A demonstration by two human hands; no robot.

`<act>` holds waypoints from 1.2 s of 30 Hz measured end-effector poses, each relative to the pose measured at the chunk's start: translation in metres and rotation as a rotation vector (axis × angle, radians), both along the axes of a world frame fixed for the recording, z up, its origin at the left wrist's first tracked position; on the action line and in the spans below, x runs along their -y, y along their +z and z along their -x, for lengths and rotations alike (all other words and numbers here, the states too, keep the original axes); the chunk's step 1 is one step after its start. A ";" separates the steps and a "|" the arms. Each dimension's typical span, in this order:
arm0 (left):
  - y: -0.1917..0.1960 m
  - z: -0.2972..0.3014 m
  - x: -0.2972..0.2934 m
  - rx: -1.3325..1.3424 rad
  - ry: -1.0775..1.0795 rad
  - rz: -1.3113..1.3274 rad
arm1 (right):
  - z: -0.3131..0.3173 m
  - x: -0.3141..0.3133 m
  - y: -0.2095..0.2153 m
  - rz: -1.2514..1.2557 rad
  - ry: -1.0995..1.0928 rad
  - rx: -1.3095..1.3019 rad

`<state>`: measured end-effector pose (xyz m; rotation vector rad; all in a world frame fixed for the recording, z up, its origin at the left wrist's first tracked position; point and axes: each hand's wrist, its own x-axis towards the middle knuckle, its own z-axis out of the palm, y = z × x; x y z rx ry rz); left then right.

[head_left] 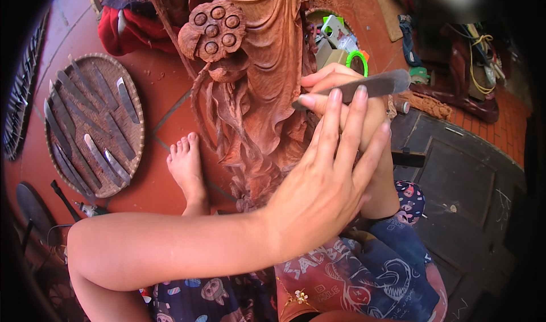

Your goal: The person carves a wooden statue using a chisel and a rotary tool. They refine the folds of the garment and details on the figure, switching between tools to shape and smooth the wood.

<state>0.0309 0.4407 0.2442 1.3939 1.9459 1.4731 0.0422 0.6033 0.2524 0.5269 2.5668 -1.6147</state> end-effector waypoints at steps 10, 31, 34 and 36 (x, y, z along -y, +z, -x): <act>0.001 0.002 -0.003 -0.015 0.017 0.003 | -0.002 0.000 -0.014 -0.186 0.039 -0.117; -0.030 -0.002 0.053 -0.776 -0.572 0.154 | -0.096 -0.131 -0.013 0.161 -0.324 -0.067; -0.032 -0.001 0.053 -0.839 -0.638 0.219 | -0.137 -0.153 -0.046 -0.070 -0.566 0.034; -0.033 0.004 0.051 -0.796 -0.660 0.204 | -0.166 -0.161 -0.077 -0.114 -0.566 0.101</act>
